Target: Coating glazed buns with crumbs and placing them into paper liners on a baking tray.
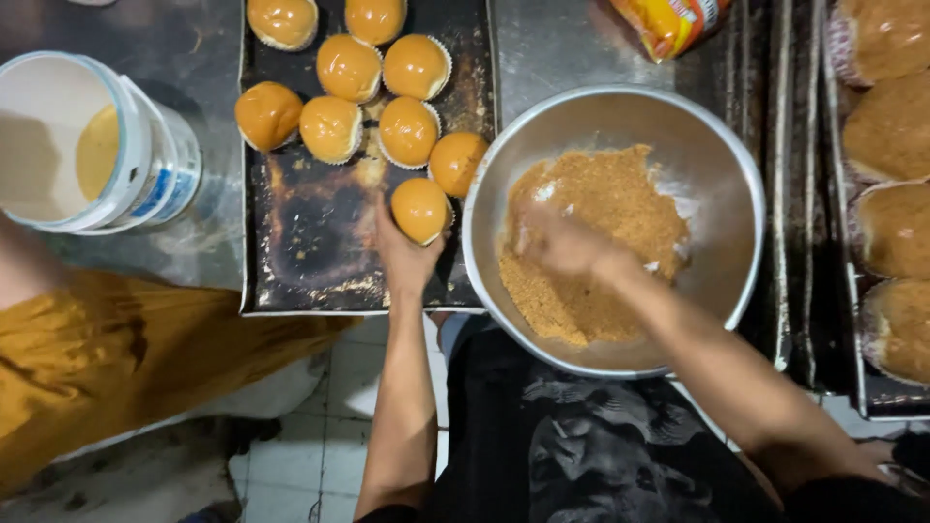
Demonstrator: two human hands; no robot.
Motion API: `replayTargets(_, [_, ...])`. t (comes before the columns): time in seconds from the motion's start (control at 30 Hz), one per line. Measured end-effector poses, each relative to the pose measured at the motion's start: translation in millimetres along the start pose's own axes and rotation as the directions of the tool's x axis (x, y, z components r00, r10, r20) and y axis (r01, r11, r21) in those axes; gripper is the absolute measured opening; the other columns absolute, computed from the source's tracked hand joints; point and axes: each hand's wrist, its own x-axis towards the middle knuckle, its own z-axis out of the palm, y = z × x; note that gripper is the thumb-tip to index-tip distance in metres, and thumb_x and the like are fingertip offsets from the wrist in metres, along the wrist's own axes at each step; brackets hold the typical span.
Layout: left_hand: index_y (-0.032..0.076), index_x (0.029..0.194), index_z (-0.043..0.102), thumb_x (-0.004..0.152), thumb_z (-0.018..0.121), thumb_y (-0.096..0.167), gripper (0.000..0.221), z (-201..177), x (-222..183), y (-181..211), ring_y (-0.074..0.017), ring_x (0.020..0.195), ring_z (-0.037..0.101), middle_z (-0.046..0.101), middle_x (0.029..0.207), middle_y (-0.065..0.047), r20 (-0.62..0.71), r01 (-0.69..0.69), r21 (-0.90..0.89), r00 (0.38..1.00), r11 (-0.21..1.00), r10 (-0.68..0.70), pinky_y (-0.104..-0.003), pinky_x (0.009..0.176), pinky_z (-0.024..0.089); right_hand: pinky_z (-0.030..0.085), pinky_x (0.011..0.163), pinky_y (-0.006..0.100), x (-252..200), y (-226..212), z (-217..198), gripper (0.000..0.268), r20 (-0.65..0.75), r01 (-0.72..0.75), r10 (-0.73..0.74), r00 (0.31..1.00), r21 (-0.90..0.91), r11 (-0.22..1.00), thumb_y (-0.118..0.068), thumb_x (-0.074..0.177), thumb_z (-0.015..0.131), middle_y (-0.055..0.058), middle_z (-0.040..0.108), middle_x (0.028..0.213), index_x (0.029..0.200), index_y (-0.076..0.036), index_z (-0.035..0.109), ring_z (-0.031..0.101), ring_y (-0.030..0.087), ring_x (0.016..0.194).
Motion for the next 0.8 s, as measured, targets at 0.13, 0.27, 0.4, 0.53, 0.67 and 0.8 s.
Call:
replayTargets(0.13, [0.014,0.159,0.027,0.057,0.097,0.008,0.124,-3.6,0.4,-1.9,-0.0392,0.116,0.062,0.06,0.125,-0.021,-0.126,-0.054,-0.369,0.992,0.928,0.008,-0.049,0.102,0.05,0.038,0.117,0.057,-24.8,-19.4,7.5,0.063,0.369,0.119,-0.074,0.926,-0.101,0.988,-0.041,0.1,0.052,0.025,0.042,0.157,0.151,-0.005,0.045,0.044,0.046,0.141])
replayTargets(0.27, [0.015,0.15,0.037,0.066,0.094,-0.001,0.103,9.1,-10.7,-37.3,-0.0379,0.124,0.05,0.05,0.132,-0.023,-0.217,-0.132,-0.589,0.976,0.797,0.002,-0.049,0.106,0.044,0.057,0.082,0.049,-15.7,16.5,-6.8,0.036,0.288,-0.111,0.182,0.94,-0.245,0.963,-0.034,0.086,0.063,0.018,0.078,0.098,0.101,-0.006,0.08,0.074,0.038,0.098])
replayTargets(0.4, [0.026,0.144,0.042,0.074,0.086,-0.002,0.086,5.0,-9.1,-60.5,-0.0287,0.123,0.057,0.052,0.136,-0.008,-0.208,-0.126,-0.897,0.966,0.423,-0.151,-0.046,0.103,0.054,0.048,0.1,0.056,38.4,144.0,37.6,0.06,-0.127,-0.344,0.321,0.939,-0.274,0.898,-0.05,0.092,0.055,0.015,0.047,0.15,0.139,-0.013,0.06,0.043,0.036,0.135])
replayTargets(0.53, [0.029,0.139,0.045,0.061,0.083,-0.008,0.094,-25.4,-13.1,-17.6,-0.0305,0.124,0.063,0.058,0.133,-0.007,-0.177,-0.138,-0.936,0.98,0.325,-0.092,-0.047,0.103,0.058,0.036,0.121,0.055,-29.7,47.3,21.5,0.083,0.081,-0.085,0.098,0.992,-0.158,0.984,-0.049,0.094,0.063,0.031,0.035,0.158,0.156,-0.003,0.033,0.039,0.047,0.144])
replayTargets(0.67, [0.022,0.137,0.045,0.055,0.091,0.002,0.096,-51.1,-16.0,23.8,-0.0271,0.124,0.06,0.058,0.13,-0.008,-0.123,-0.133,-0.877,0.991,0.462,0.052,-0.042,0.101,0.057,0.044,0.114,0.052,-56.1,1.9,-4.7,0.058,0.401,-0.081,0.093,0.911,-0.047,0.996,-0.044,0.101,0.056,0.022,0.061,0.139,0.15,-0.015,0.048,0.058,0.041,0.13])
replayTargets(0.8, [0.016,0.136,0.044,0.052,0.095,0.019,0.099,-52.8,-17.7,66.3,-0.0266,0.121,0.058,0.059,0.129,-0.009,-0.009,-0.096,-0.842,0.986,0.531,0.165,-0.043,0.098,0.059,0.045,0.112,0.057,-60.3,-3.5,-7.3,0.064,0.233,0.024,-0.021,0.972,-0.011,1.0,-0.046,0.101,0.052,0.024,0.05,0.149,0.156,-0.016,0.038,0.05,0.046,0.134])
